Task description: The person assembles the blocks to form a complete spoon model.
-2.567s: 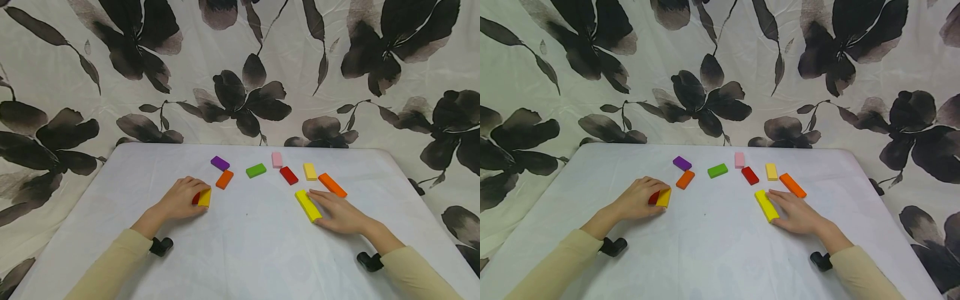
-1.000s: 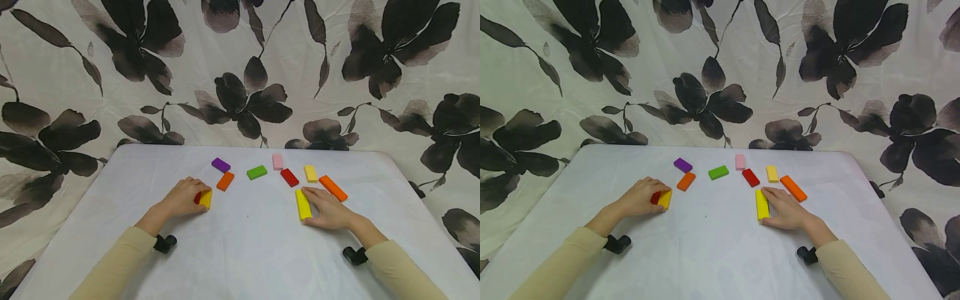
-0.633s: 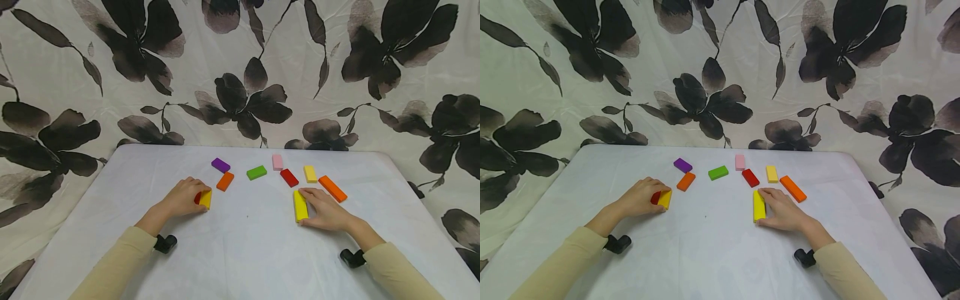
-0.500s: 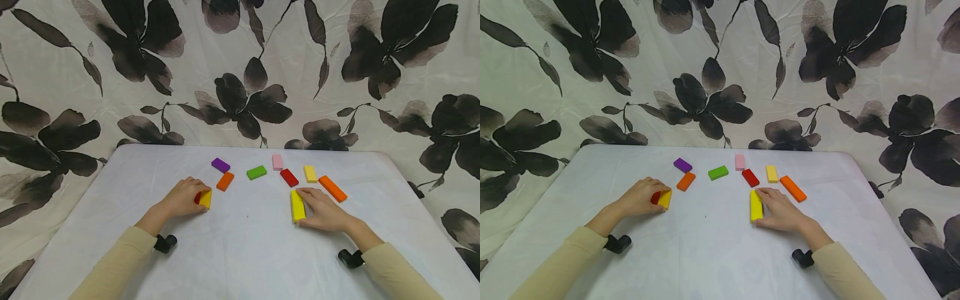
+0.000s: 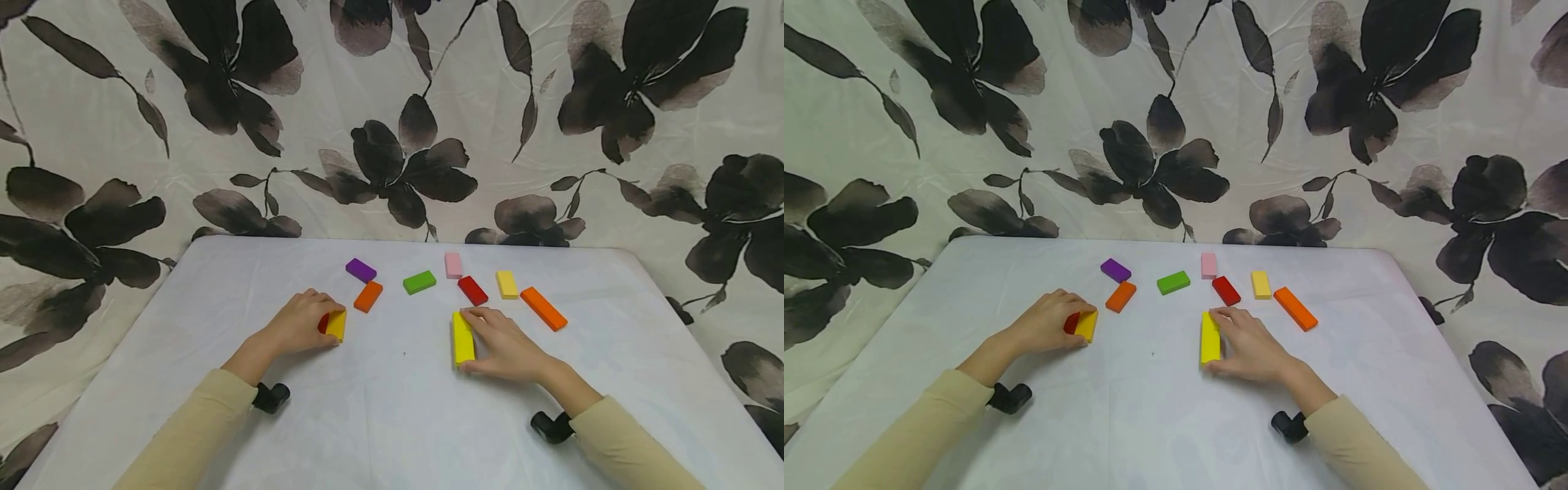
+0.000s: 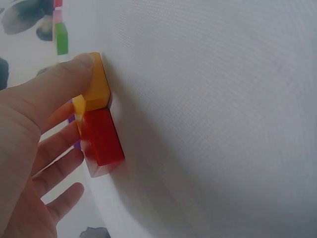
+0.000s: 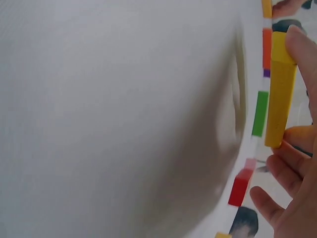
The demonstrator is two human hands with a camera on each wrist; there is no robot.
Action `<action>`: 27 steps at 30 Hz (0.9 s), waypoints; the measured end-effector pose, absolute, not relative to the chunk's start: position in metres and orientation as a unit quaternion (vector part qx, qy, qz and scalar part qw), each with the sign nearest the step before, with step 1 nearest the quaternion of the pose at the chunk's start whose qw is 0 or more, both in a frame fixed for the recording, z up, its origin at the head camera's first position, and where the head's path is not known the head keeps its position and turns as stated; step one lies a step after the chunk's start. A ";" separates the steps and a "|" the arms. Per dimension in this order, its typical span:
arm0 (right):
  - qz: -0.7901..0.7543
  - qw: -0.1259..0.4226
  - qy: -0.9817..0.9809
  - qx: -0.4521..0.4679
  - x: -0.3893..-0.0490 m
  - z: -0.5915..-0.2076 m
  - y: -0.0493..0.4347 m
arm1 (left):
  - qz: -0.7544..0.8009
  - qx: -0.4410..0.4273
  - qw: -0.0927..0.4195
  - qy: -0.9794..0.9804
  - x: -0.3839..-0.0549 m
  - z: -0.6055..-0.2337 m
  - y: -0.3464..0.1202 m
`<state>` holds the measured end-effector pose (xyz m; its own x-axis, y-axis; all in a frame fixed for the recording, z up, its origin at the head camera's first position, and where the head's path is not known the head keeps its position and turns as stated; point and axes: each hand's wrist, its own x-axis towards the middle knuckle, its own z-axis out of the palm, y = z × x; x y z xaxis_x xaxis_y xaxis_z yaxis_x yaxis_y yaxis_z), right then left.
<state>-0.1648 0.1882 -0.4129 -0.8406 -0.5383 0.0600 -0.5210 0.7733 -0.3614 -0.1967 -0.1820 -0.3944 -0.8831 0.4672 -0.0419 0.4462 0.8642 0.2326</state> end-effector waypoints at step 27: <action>-0.175 0.022 0.930 -0.324 -0.155 -0.417 0.140 | 0.108 0.236 0.049 0.965 -0.197 -0.397 -0.184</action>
